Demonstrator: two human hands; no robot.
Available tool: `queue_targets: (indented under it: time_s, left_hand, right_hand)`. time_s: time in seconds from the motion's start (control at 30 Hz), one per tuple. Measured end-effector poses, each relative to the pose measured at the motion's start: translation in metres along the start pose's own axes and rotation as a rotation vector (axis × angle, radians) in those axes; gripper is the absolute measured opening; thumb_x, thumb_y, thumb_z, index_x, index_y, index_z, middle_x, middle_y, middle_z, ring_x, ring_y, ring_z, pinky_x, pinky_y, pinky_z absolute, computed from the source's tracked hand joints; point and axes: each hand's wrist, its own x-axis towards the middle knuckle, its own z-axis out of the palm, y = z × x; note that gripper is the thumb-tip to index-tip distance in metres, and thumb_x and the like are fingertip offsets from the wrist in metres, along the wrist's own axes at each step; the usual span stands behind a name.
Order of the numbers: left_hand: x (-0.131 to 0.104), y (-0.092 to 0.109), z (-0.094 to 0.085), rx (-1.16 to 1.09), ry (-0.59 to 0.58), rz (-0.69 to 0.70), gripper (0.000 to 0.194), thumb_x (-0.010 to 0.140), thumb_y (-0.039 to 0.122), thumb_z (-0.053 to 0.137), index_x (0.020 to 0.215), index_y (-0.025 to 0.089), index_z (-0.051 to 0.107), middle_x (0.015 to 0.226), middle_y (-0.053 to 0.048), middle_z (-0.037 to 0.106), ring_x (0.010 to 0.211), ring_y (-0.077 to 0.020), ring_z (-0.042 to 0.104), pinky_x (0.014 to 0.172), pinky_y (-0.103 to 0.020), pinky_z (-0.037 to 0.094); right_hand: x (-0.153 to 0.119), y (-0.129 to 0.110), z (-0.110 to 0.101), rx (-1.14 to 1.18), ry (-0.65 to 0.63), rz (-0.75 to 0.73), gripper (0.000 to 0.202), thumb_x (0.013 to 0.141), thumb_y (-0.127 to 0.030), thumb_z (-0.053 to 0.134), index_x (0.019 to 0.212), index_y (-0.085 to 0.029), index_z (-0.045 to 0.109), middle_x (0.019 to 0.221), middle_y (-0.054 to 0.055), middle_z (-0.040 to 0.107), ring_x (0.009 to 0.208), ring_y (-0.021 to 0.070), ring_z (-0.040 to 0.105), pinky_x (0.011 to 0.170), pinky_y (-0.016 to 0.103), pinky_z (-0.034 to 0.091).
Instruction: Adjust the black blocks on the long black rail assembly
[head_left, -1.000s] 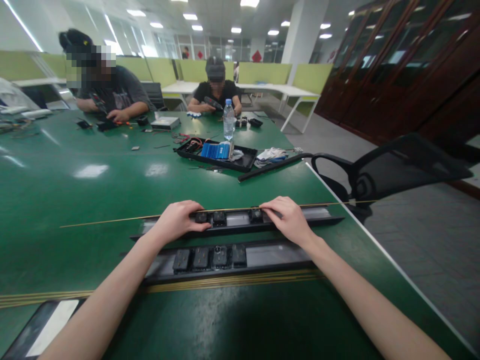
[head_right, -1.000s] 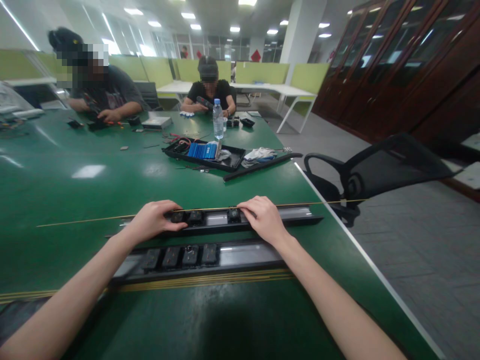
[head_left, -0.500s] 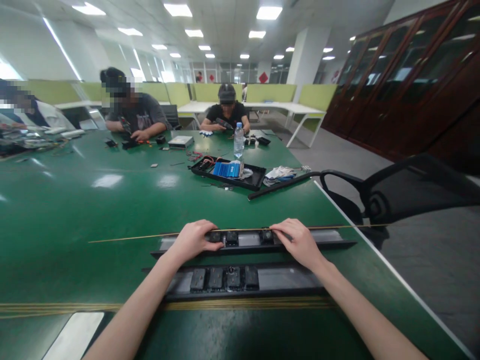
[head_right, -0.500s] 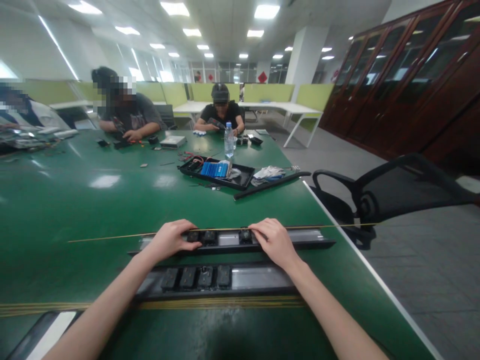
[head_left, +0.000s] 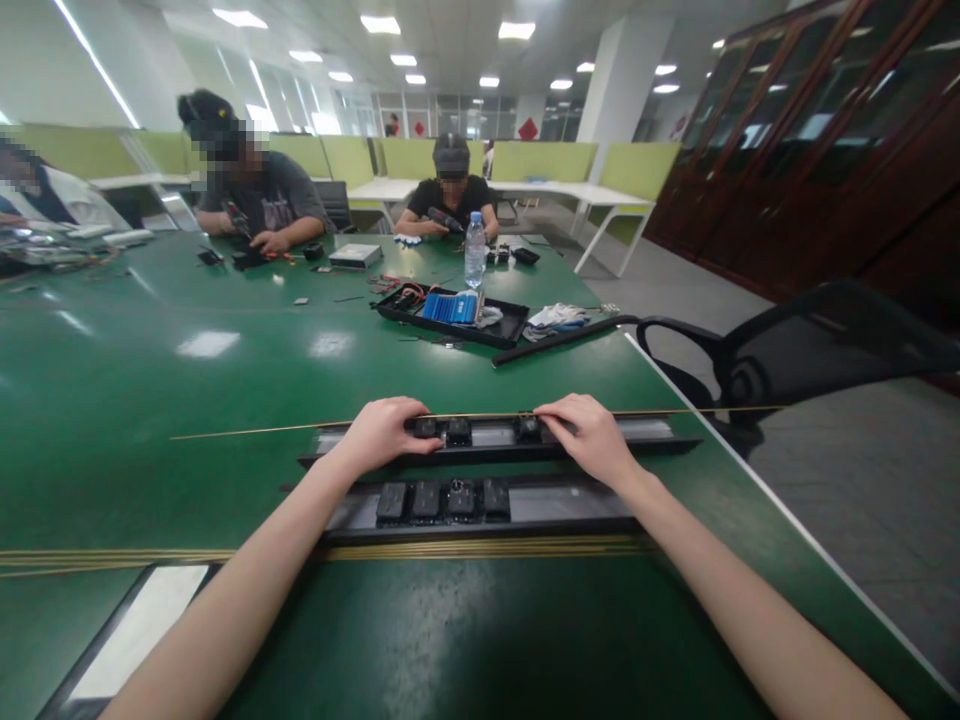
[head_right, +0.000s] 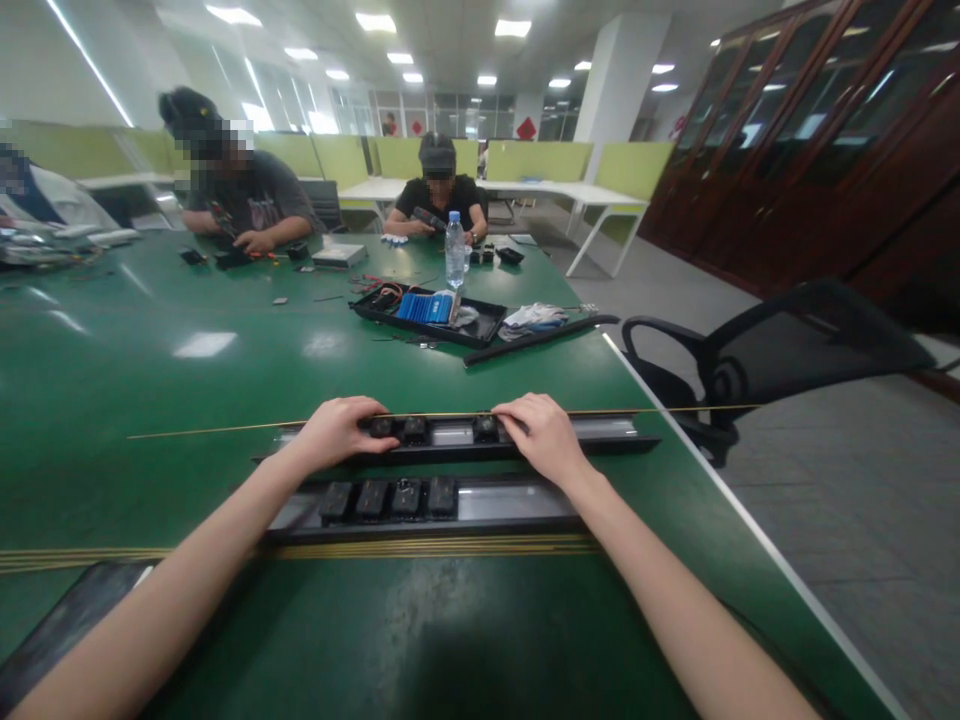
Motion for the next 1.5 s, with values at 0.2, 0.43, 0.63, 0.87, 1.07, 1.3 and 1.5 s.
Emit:
queue_targets:
  time_s: [0.2,0.43,0.63,0.87,1.07,1.3,1.5]
  left_hand:
    - [0.0003,0.0008,-0.0003,0.0,0.003,0.007,0.045,0.08,0.063,0.066,0.096,0.021,0.072,0.092,-0.006,0.076,0.084,-0.0239,0.07,0.073,-0.029,0.048]
    - [0.0005,-0.0015,0.0012,-0.022,0.0,0.011,0.045,0.08,0.064,0.066,0.093,0.022,0.072,0.09,-0.005,0.076,0.082,-0.0226,0.07,0.072,-0.028,0.047]
    - [0.0011,-0.0033,0.0025,-0.001,-0.003,0.011,0.044,0.08,0.063,0.067,0.093,0.021,0.072,0.09,-0.006,0.075,0.083,-0.0237,0.069,0.072,-0.029,0.047]
    - [0.0007,-0.0017,0.0011,-0.011,0.003,0.009,0.045,0.079,0.064,0.067,0.093,0.022,0.072,0.087,-0.005,0.075,0.079,-0.0224,0.069,0.069,-0.028,0.046]
    - [0.0007,-0.0022,0.0017,-0.016,0.002,0.001,0.046,0.079,0.065,0.067,0.094,0.022,0.072,0.089,-0.005,0.075,0.081,-0.0234,0.069,0.07,-0.029,0.046]
    - [0.0009,-0.0021,0.0011,-0.02,-0.009,0.0,0.046,0.079,0.064,0.067,0.094,0.021,0.073,0.086,-0.006,0.074,0.081,-0.0243,0.069,0.069,-0.029,0.045]
    - [0.0016,-0.002,0.0017,-0.019,-0.018,-0.001,0.044,0.079,0.064,0.067,0.091,0.022,0.071,0.087,-0.005,0.075,0.079,-0.0231,0.069,0.069,-0.028,0.045]
  right_hand:
    - [-0.0013,0.0017,0.0011,-0.003,0.003,0.015,0.018,0.097,-0.025,0.055,0.1,-0.025,0.073,0.096,0.005,0.077,0.088,0.0246,0.067,0.083,0.042,0.048]
    - [-0.0009,0.0008,-0.0001,0.004,-0.006,0.023,0.019,0.098,-0.026,0.055,0.1,-0.025,0.074,0.094,0.005,0.078,0.087,0.0236,0.067,0.082,0.041,0.049]
    - [-0.0026,0.0036,0.001,0.017,0.004,0.044,0.018,0.097,-0.026,0.057,0.1,-0.025,0.074,0.095,0.005,0.077,0.088,0.0242,0.067,0.083,0.042,0.049]
    - [-0.0028,0.0034,0.0008,0.031,0.009,0.051,0.018,0.097,-0.026,0.057,0.099,-0.025,0.074,0.095,0.005,0.077,0.089,0.0247,0.067,0.083,0.043,0.05]
    - [-0.0034,0.0047,0.0007,0.055,0.002,0.053,0.018,0.096,-0.025,0.057,0.1,-0.025,0.074,0.096,0.005,0.077,0.09,0.0246,0.067,0.084,0.043,0.051]
    - [-0.0034,0.0064,0.0014,0.104,0.007,0.087,0.017,0.095,-0.025,0.059,0.099,-0.026,0.075,0.095,0.005,0.076,0.091,0.0243,0.067,0.085,0.042,0.052]
    - [-0.001,0.0086,-0.0047,0.163,-0.036,0.117,0.018,0.095,-0.025,0.06,0.099,-0.026,0.077,0.095,0.005,0.076,0.091,0.0226,0.068,0.084,0.039,0.054]
